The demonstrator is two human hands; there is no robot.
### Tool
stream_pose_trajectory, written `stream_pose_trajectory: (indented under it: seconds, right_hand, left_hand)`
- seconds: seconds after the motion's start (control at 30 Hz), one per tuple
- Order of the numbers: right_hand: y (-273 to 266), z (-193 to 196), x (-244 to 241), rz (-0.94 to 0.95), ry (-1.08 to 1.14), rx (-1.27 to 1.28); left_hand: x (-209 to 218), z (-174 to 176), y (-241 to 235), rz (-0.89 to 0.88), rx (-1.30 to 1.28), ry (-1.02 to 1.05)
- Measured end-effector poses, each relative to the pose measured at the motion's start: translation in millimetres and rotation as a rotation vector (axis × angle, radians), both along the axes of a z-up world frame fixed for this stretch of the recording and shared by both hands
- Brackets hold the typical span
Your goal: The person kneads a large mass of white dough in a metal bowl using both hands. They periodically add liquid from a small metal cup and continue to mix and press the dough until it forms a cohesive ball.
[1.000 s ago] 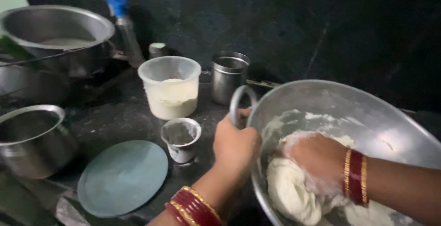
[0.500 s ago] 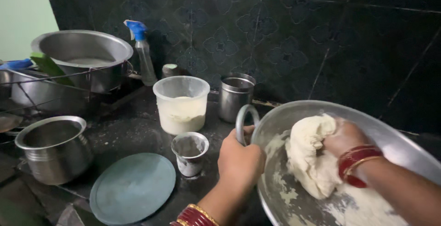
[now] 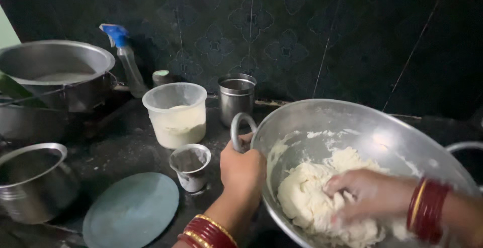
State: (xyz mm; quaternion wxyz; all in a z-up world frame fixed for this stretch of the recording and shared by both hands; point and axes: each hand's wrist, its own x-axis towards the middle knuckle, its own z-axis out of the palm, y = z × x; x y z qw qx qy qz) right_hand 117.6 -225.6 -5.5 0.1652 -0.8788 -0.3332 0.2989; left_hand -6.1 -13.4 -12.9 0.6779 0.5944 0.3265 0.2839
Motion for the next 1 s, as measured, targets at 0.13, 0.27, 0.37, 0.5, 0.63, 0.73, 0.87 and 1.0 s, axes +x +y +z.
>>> stream_pose_trajectory:
  seconds: [0.13,0.27,0.37,0.5,0.63,0.73,0.87,1.0]
  right_hand:
    - [15,27,7,-0.289,0.068,0.117]
    - [51,11,-12,-0.17,-0.317,0.026]
    - [56,-9,0,-0.1,-0.002,0.07]
    - [75,-46,20,0.098,-0.435,-0.116]
    - [83,-67,52,-0.062,-0.517,-0.117]
    - [87,-74,79,0.27,-0.818,-0.26]
    - [47,-52,90,-0.504,0.34,0.358]
    - [11,8,47,-0.108,-0.029,0.058]
  left_hand:
    - [-1,-8,2,-0.02,0.039,-0.084]
    - [6,-15,6,-0.08,-0.041,-0.148]
    - [7,-20,4,-0.047,-0.032,-0.148]
    - [5,-10,4,0.032,0.018,-0.044]
    - [1,-2,4,-0.015,0.055,0.026]
    - [-1,1,8,-0.041,0.107,0.028]
    - [-3,-12,13,-0.109,0.126,-0.033]
    - [6,-29,14,-0.116,-0.018,-0.244]
